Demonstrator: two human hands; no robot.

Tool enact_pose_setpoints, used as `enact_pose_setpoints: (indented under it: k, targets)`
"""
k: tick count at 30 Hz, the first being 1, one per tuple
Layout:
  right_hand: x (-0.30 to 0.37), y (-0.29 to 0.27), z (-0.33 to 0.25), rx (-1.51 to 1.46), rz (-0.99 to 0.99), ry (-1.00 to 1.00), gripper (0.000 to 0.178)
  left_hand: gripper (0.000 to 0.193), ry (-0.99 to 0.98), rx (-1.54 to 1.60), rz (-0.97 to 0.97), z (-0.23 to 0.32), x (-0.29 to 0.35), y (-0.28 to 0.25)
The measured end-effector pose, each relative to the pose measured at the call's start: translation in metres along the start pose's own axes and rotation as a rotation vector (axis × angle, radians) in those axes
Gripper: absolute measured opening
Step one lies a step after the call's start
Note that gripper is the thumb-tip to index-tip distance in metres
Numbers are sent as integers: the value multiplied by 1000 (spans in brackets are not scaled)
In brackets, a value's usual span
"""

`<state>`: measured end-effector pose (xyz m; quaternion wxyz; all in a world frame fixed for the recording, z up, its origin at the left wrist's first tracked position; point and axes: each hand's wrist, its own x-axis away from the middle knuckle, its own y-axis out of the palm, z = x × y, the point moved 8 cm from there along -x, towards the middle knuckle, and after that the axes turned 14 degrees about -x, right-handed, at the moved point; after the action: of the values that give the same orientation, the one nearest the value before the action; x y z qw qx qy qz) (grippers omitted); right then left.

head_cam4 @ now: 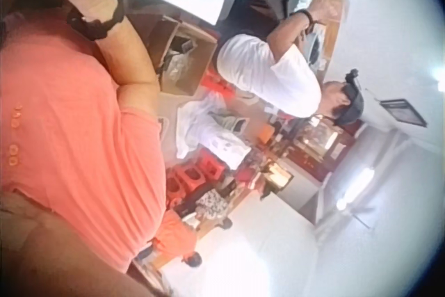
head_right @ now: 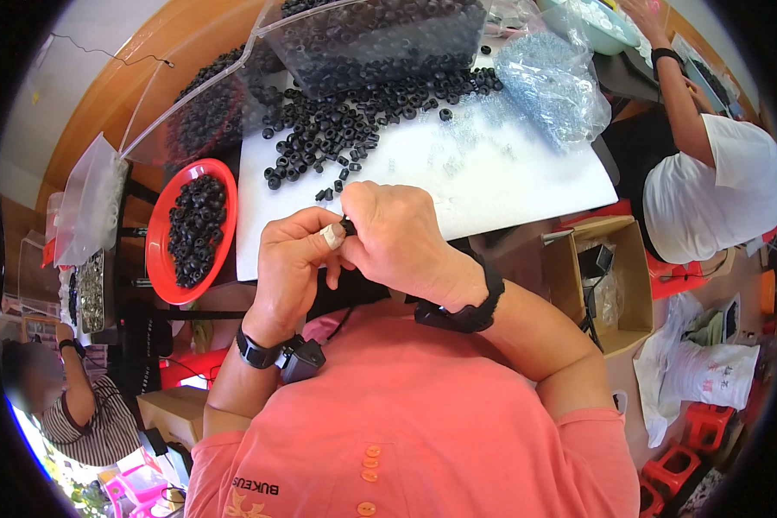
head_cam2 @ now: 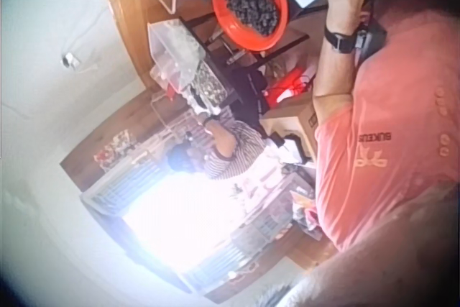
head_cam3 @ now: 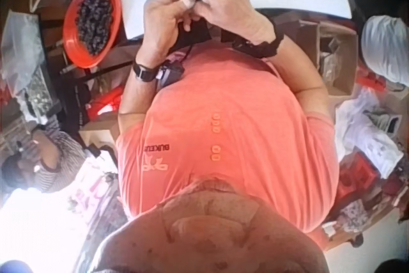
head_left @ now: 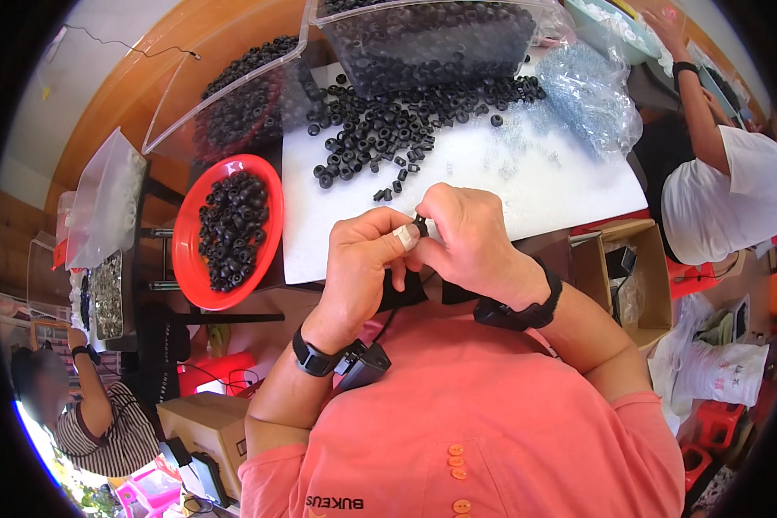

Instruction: Assembling small black components with white clips at a workbench.

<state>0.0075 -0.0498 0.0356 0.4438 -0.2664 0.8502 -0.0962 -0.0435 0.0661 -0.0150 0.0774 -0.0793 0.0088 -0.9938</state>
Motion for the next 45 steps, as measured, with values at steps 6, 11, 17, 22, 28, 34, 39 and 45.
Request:
enact_pose_setpoints:
  k: [6, 11, 17, 22, 28, 34, 39, 45]
  targets:
    - [-2, -1, 6, -78, -45, 103, 31, 16, 21, -29, 8, -1, 1, 1]
    - [4, 1, 8, -66, -24, 153, 31, 15, 7, -90, 13, -1, 1, 3]
    - [6, 1, 7, -96, -42, 191, 29, 15, 39, -91, 8, -1, 2, 4]
    - [6, -3, 2, -26, -85, 160, 28, 13, 10, -125, 24, -2, 5, 4]
    - [-1, 6, 3, 209, -357, 219, 22, 14, 506, -678, 346, 31, 26, 0]
    - [-9, 22, 8, 324, -531, 263, 18, 32, 768, -930, 239, 35, 27, 16]
    - [-14, 6, 26, 147, -510, 531, 25, 39, 795, -1032, 242, 32, 21, 20]
    - [-9, 2, 36, -58, -479, 668, 29, 36, 798, -997, 183, 29, 13, 14]
